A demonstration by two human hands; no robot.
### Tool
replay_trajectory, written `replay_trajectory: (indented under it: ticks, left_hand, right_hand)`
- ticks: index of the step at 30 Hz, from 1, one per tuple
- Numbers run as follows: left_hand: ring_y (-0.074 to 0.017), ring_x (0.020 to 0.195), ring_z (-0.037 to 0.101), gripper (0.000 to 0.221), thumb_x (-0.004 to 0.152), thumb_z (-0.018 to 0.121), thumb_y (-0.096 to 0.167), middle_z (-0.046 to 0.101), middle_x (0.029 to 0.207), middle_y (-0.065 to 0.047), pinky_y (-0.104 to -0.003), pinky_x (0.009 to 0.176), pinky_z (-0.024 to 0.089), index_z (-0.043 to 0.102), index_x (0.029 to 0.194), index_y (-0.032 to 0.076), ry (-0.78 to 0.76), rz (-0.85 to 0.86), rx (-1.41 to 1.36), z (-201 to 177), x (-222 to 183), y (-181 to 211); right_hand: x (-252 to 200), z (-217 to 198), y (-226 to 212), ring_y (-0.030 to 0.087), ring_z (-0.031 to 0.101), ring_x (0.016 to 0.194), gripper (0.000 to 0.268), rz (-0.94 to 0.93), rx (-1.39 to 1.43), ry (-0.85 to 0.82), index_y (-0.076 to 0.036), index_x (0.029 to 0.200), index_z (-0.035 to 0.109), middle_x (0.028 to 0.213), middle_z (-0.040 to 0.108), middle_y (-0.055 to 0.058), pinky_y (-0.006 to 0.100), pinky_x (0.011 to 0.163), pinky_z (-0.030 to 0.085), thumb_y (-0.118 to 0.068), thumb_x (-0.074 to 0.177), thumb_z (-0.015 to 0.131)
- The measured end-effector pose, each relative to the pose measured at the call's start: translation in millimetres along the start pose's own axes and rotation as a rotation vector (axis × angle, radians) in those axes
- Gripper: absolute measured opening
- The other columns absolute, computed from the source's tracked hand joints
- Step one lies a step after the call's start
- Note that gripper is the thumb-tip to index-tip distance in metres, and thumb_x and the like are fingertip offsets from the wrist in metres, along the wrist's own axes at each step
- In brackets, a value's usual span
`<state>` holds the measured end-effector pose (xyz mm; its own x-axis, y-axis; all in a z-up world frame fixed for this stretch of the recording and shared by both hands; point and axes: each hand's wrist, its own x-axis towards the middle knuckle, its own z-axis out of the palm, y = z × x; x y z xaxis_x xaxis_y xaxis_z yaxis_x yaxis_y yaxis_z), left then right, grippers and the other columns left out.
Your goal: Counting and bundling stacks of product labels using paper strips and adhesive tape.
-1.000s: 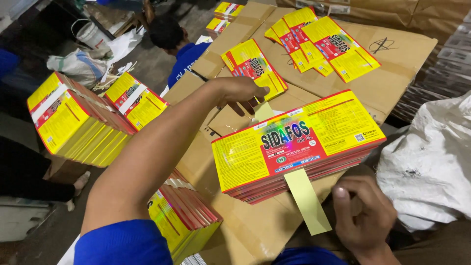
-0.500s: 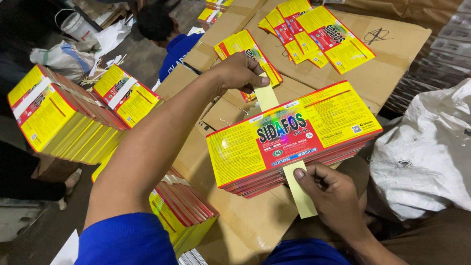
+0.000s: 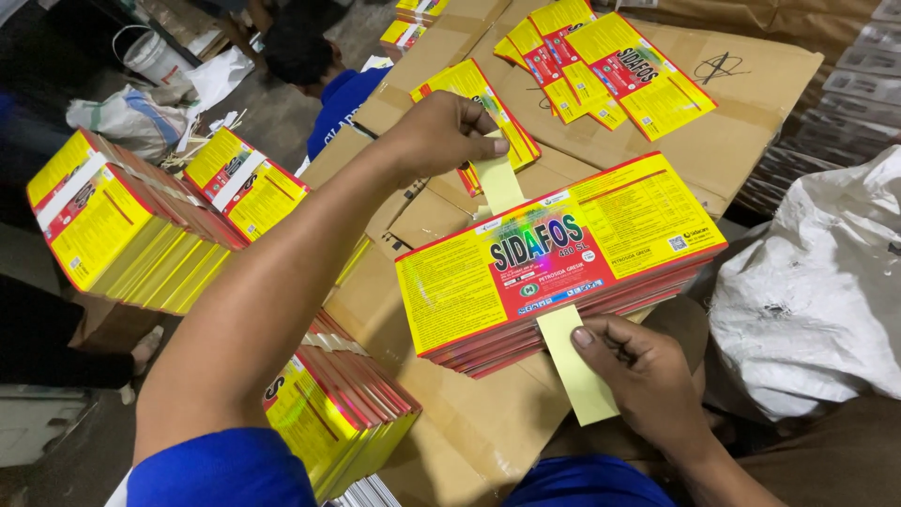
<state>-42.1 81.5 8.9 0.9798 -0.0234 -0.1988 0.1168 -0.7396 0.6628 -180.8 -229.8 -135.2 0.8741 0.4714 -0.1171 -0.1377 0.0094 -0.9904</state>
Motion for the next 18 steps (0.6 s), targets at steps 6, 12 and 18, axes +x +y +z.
replay_trajectory:
  ticks: [6,12,18]
  left_hand:
    - [-0.0374,0.118,0.063,0.039,0.101,0.072,0.019,0.062,0.13,-0.02,-0.046,0.098,0.052,0.059,0.133,0.001,0.415,0.53,0.46,28,-125,85]
    - [-0.0346,0.118,0.064,0.05,0.084,0.073,0.01,0.058,0.127,-0.02,-0.042,0.1,0.054,0.056,0.129,-0.002,0.227,0.795,0.531,81,-250,127]
    - [-0.0294,0.116,0.064,0.059,0.089,0.077,0.027,0.058,0.135,-0.017,-0.039,0.097,0.055,0.056,0.137,0.0,0.178,0.729,0.557,104,-288,112]
  right_hand:
    - [-9,-31,9,0.017,0.072,0.093,0.037,0.032,0.403,-0.167,0.002,0.131,0.062,0.102,0.078,0.013,0.028,0.082,0.057,-0.007,0.095,0.057]
    - [-18,-37,5,0.014,0.07,0.099,0.065,-0.535,-0.224,-0.12,-0.002,0.139,0.058,0.128,0.068,0.01,0.027,0.085,0.058,0.004,0.076,0.073]
    - [-25,-34,-1,0.017,0.067,0.094,0.041,-0.593,-0.352,-0.029,-0.01,0.107,0.078,0.101,0.067,0.003,0.029,0.083,0.055,0.004,0.068,0.078]
